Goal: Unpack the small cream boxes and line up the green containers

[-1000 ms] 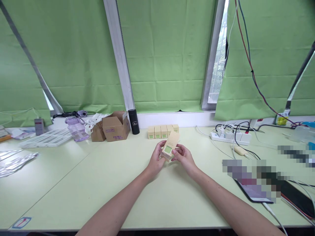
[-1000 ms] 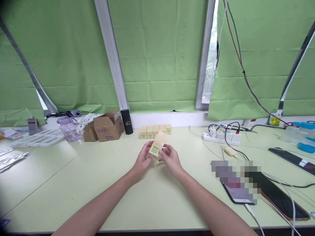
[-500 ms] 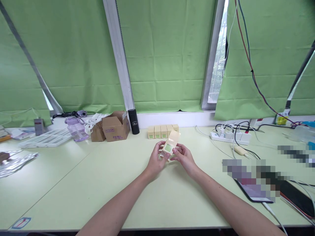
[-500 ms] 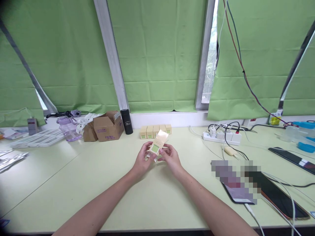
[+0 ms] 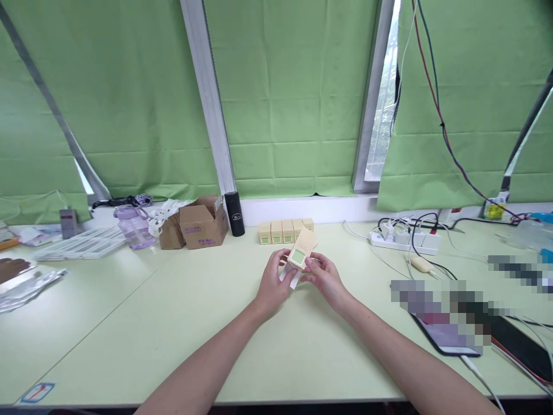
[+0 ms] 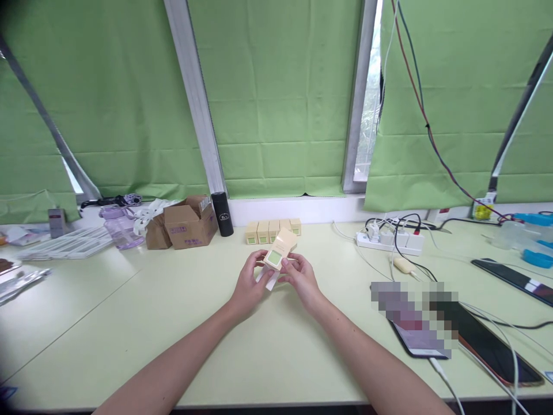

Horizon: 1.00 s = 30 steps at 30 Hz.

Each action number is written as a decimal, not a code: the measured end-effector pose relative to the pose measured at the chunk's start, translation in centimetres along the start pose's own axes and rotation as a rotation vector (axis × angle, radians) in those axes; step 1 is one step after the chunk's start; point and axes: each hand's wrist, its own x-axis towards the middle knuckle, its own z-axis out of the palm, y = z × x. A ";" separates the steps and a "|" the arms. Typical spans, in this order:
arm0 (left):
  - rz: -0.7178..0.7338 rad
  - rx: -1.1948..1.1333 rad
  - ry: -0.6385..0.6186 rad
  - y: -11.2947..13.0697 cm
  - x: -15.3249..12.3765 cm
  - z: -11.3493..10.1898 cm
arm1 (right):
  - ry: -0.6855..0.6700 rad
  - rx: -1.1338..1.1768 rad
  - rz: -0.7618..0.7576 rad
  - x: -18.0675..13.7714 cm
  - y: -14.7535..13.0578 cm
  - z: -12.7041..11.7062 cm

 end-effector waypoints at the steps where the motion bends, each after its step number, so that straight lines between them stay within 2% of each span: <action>1: 0.010 -0.008 -0.007 0.0 0.0 0.0 | 0.005 -0.004 -0.004 0.0 0.0 0.0; 10: -0.007 -0.009 0.016 -0.2 -0.3 0.0 | 0.020 -0.038 -0.008 0.0 -0.2 0.0; 16: 0.011 -0.030 -0.038 -0.2 -0.4 -0.2 | 0.058 -0.021 0.003 0.0 -0.5 0.0; 23: 0.023 0.010 0.005 -0.1 -0.5 -0.2 | 0.054 -0.015 0.018 -0.2 -0.5 0.4; 27: -0.017 -0.030 0.028 0.0 -0.4 0.0 | 0.051 -0.030 0.006 -0.2 -0.4 0.5; 30: -0.058 -0.049 -0.001 0.1 -0.3 0.0 | 0.034 -0.040 0.002 -0.2 -0.5 0.4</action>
